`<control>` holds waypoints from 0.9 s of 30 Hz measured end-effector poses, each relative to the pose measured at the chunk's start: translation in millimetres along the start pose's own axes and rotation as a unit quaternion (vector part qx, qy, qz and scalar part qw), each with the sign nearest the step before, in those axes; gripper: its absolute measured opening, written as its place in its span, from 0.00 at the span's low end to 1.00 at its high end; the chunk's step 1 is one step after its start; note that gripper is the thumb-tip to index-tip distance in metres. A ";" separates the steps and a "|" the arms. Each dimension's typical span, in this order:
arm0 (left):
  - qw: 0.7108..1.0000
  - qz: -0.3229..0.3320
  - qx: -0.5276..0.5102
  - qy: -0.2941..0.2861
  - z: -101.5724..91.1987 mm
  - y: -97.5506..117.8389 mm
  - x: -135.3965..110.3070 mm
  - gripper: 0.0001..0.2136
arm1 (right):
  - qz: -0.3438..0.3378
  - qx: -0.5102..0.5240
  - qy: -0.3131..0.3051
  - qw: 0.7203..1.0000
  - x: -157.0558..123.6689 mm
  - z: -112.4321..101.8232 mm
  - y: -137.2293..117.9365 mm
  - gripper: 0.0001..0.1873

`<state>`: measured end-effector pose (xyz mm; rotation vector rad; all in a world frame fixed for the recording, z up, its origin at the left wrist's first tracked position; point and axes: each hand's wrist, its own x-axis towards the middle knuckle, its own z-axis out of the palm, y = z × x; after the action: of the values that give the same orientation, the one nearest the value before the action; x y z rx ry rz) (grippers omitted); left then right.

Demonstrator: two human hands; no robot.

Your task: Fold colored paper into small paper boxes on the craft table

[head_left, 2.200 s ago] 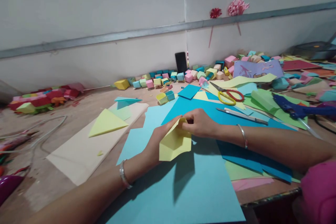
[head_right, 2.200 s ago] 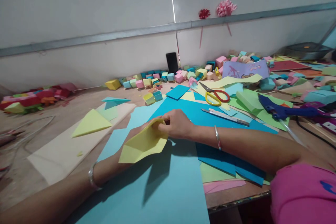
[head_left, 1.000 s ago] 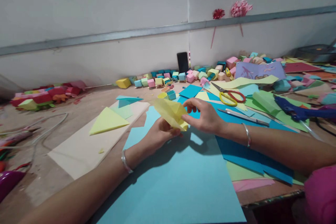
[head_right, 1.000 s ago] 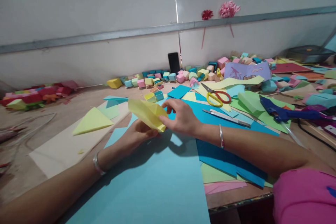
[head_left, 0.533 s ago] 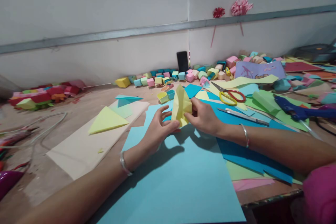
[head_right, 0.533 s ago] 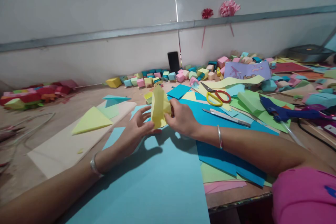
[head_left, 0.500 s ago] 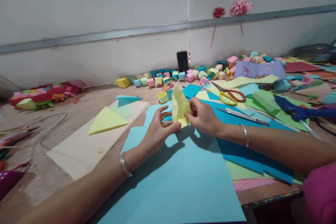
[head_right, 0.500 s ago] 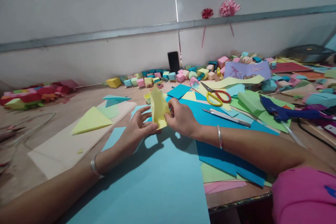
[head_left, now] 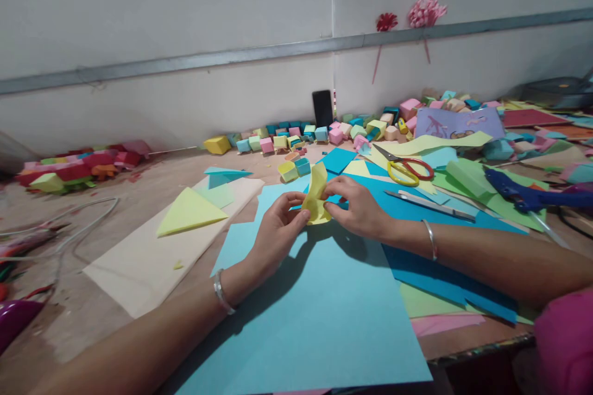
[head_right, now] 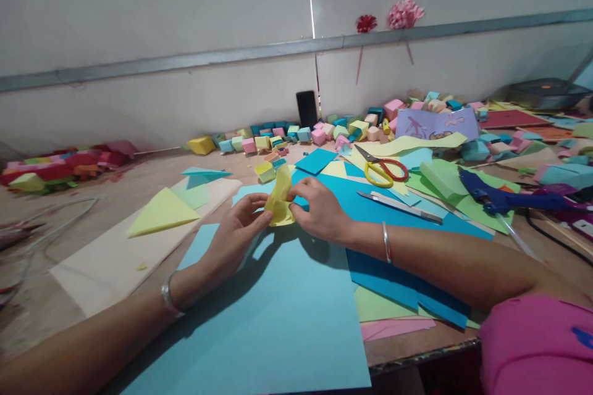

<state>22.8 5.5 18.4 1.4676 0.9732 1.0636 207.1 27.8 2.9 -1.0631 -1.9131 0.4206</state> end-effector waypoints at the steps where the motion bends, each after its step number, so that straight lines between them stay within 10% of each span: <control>1: 1.000 -0.002 -0.002 -0.003 0.0 -0.2 0.2 0.12 | 0.007 0.025 -0.005 1.000 0.1 1.0 0.2 0.07; 23: 0.999 0.004 0.039 0.004 1.9 0.7 -2.2 0.10 | 0.028 0.009 0.016 0.999 -1.7 4.2 -2.1 0.03; 27: 0.999 0.011 0.042 -0.004 3.9 5.0 -5.1 0.09 | 0.082 0.083 0.030 0.993 -0.1 4.5 -0.5 0.20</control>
<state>25.4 -1.1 22.4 1.5529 1.0074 1.0430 203.2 28.0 0.6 -1.1135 -1.7122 0.6222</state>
